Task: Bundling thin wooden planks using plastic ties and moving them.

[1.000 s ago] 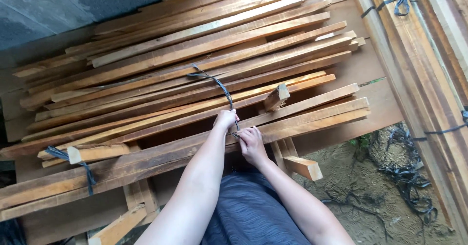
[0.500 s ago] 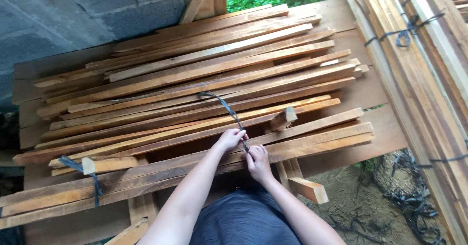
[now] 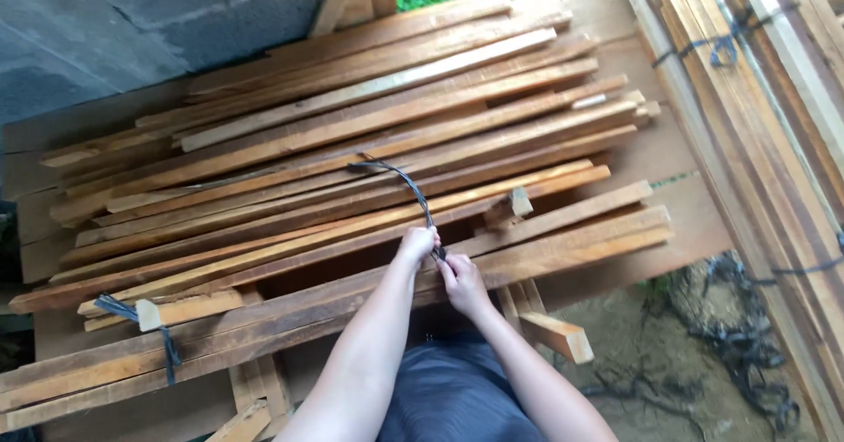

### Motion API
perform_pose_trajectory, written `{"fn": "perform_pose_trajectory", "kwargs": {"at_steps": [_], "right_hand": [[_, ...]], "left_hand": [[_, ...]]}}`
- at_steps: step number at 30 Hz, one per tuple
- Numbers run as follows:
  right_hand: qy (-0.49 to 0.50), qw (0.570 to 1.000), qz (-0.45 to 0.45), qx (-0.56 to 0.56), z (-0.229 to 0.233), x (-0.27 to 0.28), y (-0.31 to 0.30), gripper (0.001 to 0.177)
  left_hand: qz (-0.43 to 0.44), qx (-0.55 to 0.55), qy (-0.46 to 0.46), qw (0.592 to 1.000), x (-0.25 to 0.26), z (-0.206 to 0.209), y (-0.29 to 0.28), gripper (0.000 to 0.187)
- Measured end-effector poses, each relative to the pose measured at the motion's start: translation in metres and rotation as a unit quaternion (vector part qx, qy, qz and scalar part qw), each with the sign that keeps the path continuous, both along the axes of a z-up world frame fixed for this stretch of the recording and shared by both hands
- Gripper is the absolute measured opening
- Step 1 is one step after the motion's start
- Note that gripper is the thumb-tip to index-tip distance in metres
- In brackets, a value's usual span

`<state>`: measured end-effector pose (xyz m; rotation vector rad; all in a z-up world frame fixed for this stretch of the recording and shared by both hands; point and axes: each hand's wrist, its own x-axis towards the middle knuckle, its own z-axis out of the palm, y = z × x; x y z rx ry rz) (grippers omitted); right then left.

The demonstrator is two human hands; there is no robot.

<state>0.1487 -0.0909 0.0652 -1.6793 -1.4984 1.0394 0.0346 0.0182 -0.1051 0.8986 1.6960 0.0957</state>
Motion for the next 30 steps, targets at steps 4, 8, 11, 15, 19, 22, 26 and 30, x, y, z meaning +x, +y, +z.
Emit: {"fn": "perform_pose_trajectory", "kwargs": {"at_steps": [4,8,11,15,19,22,26,30], "right_hand": [[-0.025,0.998,0.039,0.049,0.003,0.008,-0.008,0.015],[-0.080,0.966,0.133,0.205,0.018,0.014,-0.005,0.011],[-0.050,0.964,0.142,0.219,0.013,0.017,-0.007,0.012],[0.035,0.991,0.034,0.124,0.015,0.008,0.002,0.018],[0.050,0.998,-0.035,0.003,0.024,-0.009,0.025,0.026],[0.103,0.989,-0.086,-0.056,0.007,-0.014,0.042,0.022],[0.077,0.984,-0.115,-0.113,-0.010,-0.016,0.051,0.011],[0.073,0.979,-0.117,-0.148,-0.014,-0.009,0.057,0.015]], "left_hand": [[0.014,-0.021,0.011,1.000,0.002,0.025,-0.004,0.038],[-0.017,0.000,0.020,1.000,0.000,0.014,-0.002,0.043],[-0.016,0.024,-0.010,1.000,-0.004,0.014,-0.011,0.044],[0.009,0.054,-0.057,0.997,-0.013,0.076,-0.013,0.039],[0.029,0.068,-0.073,0.995,-0.026,0.095,-0.017,0.036],[0.021,0.107,-0.065,0.992,-0.038,0.089,-0.023,0.038],[-0.017,0.173,0.010,0.985,-0.048,0.089,-0.037,0.047],[-0.002,0.192,0.032,0.981,-0.051,0.083,-0.042,0.041]]}}
